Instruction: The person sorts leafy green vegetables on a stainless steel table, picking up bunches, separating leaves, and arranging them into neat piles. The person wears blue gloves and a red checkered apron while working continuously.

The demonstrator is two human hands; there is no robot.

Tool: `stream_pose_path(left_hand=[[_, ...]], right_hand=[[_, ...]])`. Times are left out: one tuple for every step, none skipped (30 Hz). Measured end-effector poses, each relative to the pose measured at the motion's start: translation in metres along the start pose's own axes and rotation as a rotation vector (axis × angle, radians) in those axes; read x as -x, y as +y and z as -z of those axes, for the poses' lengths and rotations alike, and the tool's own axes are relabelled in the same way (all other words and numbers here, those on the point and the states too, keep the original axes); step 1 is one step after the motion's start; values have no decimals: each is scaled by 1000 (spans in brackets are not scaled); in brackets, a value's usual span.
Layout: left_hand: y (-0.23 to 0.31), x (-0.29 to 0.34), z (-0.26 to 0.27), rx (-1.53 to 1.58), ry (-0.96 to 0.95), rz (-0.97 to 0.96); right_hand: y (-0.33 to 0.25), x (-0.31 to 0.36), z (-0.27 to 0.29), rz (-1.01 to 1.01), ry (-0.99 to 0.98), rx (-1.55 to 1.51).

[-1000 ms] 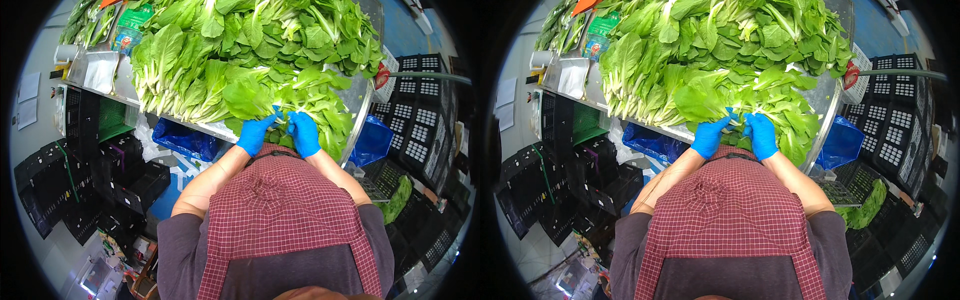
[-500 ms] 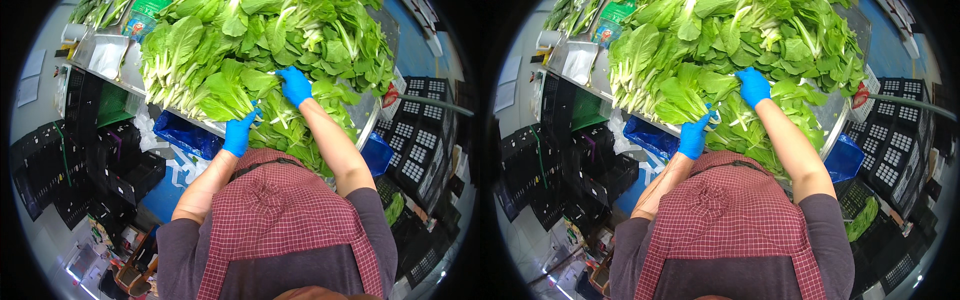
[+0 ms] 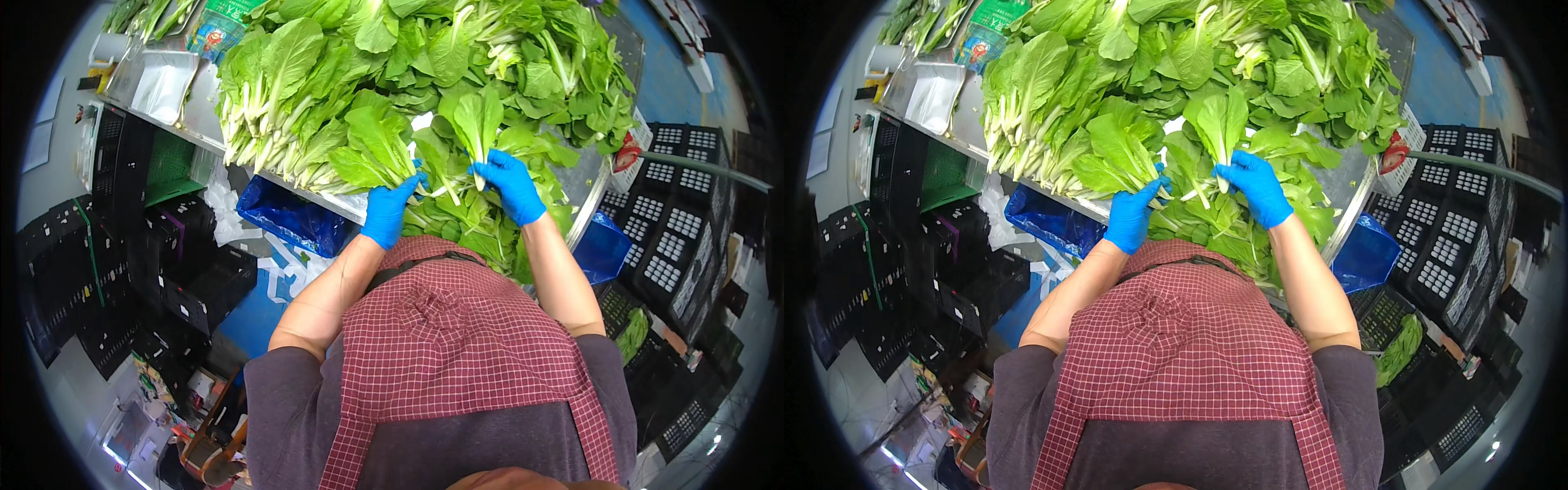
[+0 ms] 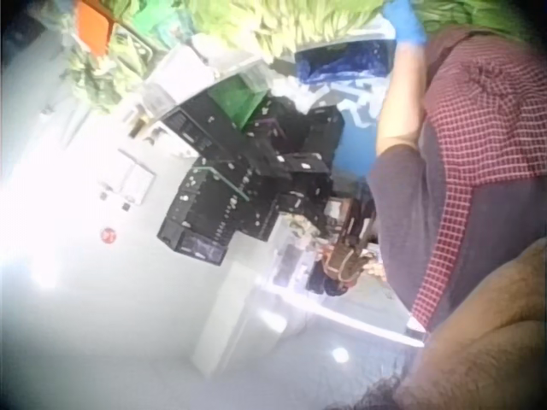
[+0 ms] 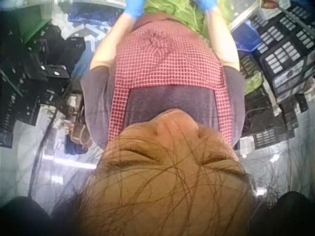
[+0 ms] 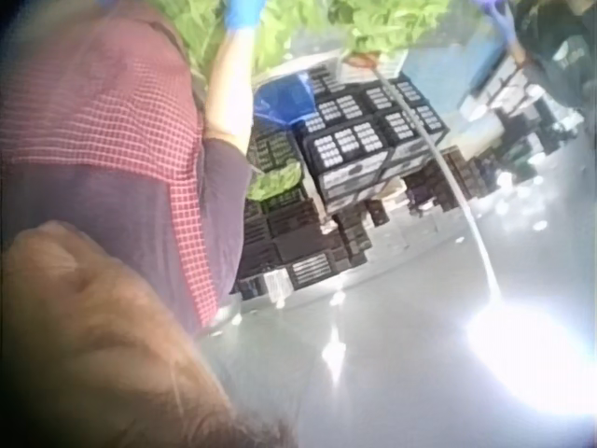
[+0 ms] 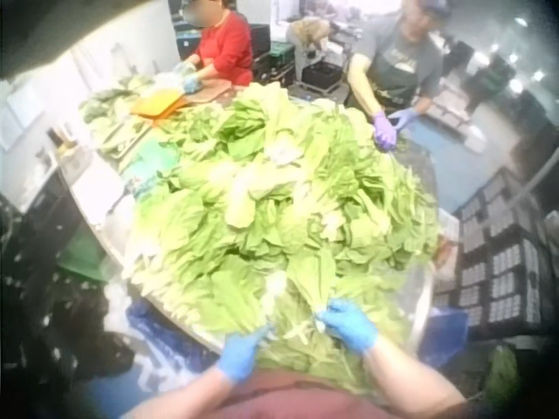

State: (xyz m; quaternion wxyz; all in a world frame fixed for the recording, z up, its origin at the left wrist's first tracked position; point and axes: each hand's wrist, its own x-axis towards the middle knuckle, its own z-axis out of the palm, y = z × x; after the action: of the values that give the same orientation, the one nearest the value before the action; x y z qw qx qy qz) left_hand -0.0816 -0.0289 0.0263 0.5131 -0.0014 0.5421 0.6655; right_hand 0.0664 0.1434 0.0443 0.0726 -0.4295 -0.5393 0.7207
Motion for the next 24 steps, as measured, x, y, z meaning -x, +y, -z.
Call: stream_pose_path(left_hand=[[1,1,-8,-25,-22,20],[2,2,-15,-49,-44,39],[3,4,-21,-76,-61,56],[-8,1,-21,-26,-103,45],[-12,2,-22,-36,-124,82],[-13,3,-24,-48,-146,121],[-15,4,-26,-60,-167,160],[-16,5,-30,-54,-166,201],[-16,5,-33,-97,-181,199],[-16,4,-36,-140,-195,197],[-15,4,-38,-183,-208,193],[-16,3,-37,-187,-222,188],[-14,4,-39,-179,-208,205],[-10,4,-42,-171,-195,222],[-10,6,-43,-161,-176,243],[-15,8,-49,19,-113,138],[-14,8,-49,82,-132,147],[-13,8,-49,148,-150,157],[-9,8,-50,213,-169,168],[-2,7,-50,240,-134,132],[2,4,-47,228,-139,110],[6,1,-42,216,-143,87],[10,-2,-37,206,-146,63],[9,-7,-29,151,-160,39]], right_hand=[[1,9,-2,-24,-23,-89],[0,18,-5,-41,-2,-139],[2,24,-7,-23,-11,-152],[5,29,-9,-6,-20,-164],[7,32,-10,12,-30,-175],[11,36,-10,-4,-70,-163],[16,37,-11,39,-69,-59],[21,38,-12,82,-69,45],[19,40,-17,126,-68,152],[7,46,-22,119,-77,238],[7,51,-27,119,-54,184],[6,55,-30,124,-35,133],[5,58,-31,127,-11,83],[18,56,-29,133,41,16],[18,58,-30,96,84,-144],[18,58,-33,59,125,-304],[18,59,-34,20,165,-463],[28,60,-31,10,267,-564],[38,58,-25,14,290,-618],[47,55,-17,18,311,-672],[50,55,-9,24,339,-726],[50,56,-2,-45,265,-608],[50,57,3,-160,68,-516],[36,56,1,-323,-44,-341]])
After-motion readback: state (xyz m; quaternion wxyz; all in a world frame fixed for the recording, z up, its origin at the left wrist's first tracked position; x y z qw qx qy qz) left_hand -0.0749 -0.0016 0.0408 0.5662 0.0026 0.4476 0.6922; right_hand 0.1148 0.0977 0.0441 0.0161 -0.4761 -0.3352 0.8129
